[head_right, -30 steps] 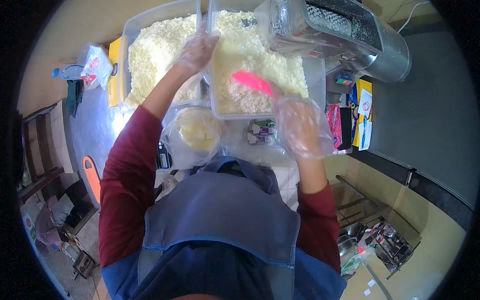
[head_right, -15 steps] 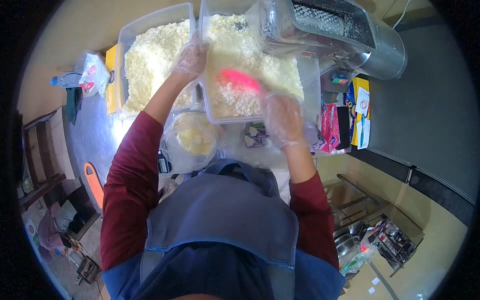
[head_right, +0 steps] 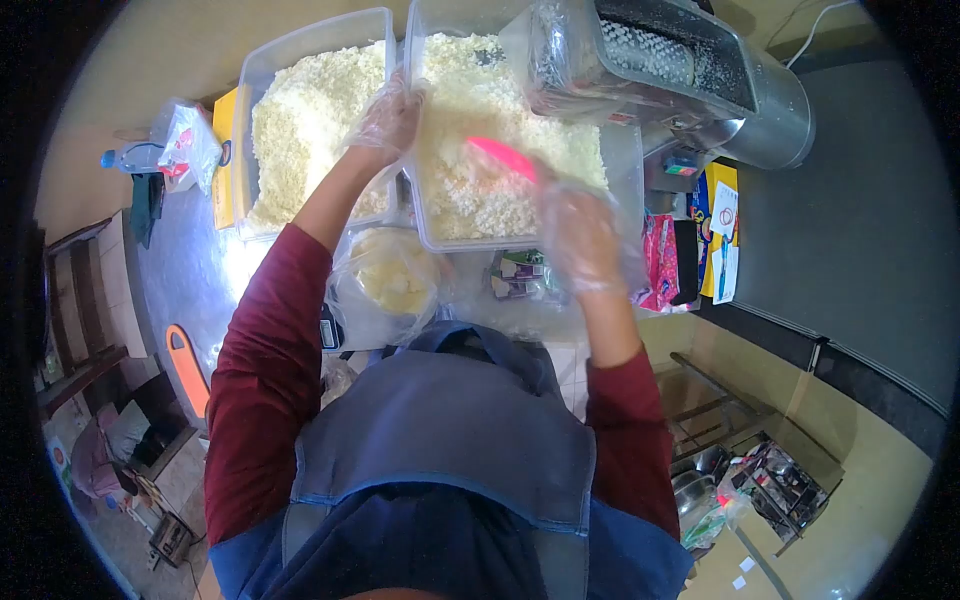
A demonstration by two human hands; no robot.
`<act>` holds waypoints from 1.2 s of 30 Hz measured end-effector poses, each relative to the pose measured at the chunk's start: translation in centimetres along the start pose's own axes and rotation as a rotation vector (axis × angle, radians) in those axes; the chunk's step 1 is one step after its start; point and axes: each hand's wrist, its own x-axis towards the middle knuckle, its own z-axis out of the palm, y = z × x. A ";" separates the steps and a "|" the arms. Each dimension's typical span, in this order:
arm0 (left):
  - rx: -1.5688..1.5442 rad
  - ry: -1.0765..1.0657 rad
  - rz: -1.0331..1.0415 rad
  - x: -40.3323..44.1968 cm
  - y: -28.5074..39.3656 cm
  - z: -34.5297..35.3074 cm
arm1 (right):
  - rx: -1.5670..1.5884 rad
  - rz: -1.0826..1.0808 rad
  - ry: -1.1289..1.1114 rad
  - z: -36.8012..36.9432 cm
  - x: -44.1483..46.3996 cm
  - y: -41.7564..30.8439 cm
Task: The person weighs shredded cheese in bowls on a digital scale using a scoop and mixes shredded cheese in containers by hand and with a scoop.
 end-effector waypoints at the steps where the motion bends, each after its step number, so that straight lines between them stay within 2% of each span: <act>1: -0.002 0.002 -0.001 0.0 0.0 0.0 | -0.001 -0.002 -0.001 -1.7 -0.4 -0.3; 3: 0.074 0.040 0.083 -0.1 -0.1 0.1 | 0.020 0.255 -0.202 -6.5 -0.1 -1.7; 4: 0.074 0.038 0.078 -0.3 -0.1 0.1 | 0.023 0.254 -0.207 -7.4 -0.1 -2.4; 6: 0.113 0.046 0.113 -0.4 0.0 0.1 | 0.130 0.218 -0.375 -8.0 -0.3 -4.1; 7: 0.112 0.044 0.117 -0.2 -0.1 0.3 | 0.128 0.222 -0.374 -6.8 -0.6 -4.4; 9: 0.011 -0.011 0.005 0.3 -0.5 0.5 | 0.041 -0.030 -0.334 -2.7 -1.4 -4.0; 13: 0.119 -0.064 0.069 -0.4 -0.1 -0.4 | -0.036 0.004 -0.312 0.0 1.1 -0.9; 15: 0.091 -0.057 0.080 -0.6 0.4 -0.5 | -0.007 0.026 -0.125 -0.2 1.2 0.9; 18: 0.131 -0.142 0.052 -0.7 1.0 -1.3 | -0.088 0.145 -0.193 -2.4 1.2 1.8; 21: 0.003 -0.061 -0.030 0.0 0.2 0.1 | 0.030 0.184 -0.303 -3.9 1.8 -2.6; 22: 0.002 -0.062 -0.028 0.0 -0.1 0.4 | 0.040 0.104 -0.292 -2.9 1.8 -3.7; 25: 0.061 0.013 0.096 -0.3 -0.5 0.2 | 0.002 0.112 -0.303 0.9 3.8 -4.1; 27: 0.136 -0.036 0.128 -0.7 0.3 -0.7 | -0.007 0.098 -0.270 1.9 3.5 -0.4; 29: 0.155 -0.067 0.114 -1.2 1.1 -1.3 | -0.127 0.168 -0.143 0.5 3.2 1.3; 31: 0.169 -0.096 0.094 -0.9 0.9 -1.0 | -0.051 0.167 -0.199 -3.7 2.7 0.2; 33: -0.025 0.046 0.026 -0.3 -0.2 0.6 | 0.024 0.172 -0.265 -5.8 1.1 -1.2; 35: 0.054 -0.007 0.065 -0.9 0.6 -0.4 | -0.005 0.037 -0.414 -6.0 0.0 -2.5; 36: 0.138 -0.059 0.104 -1.3 1.1 -1.0 | -0.073 -0.015 -0.334 -4.5 -0.7 -1.5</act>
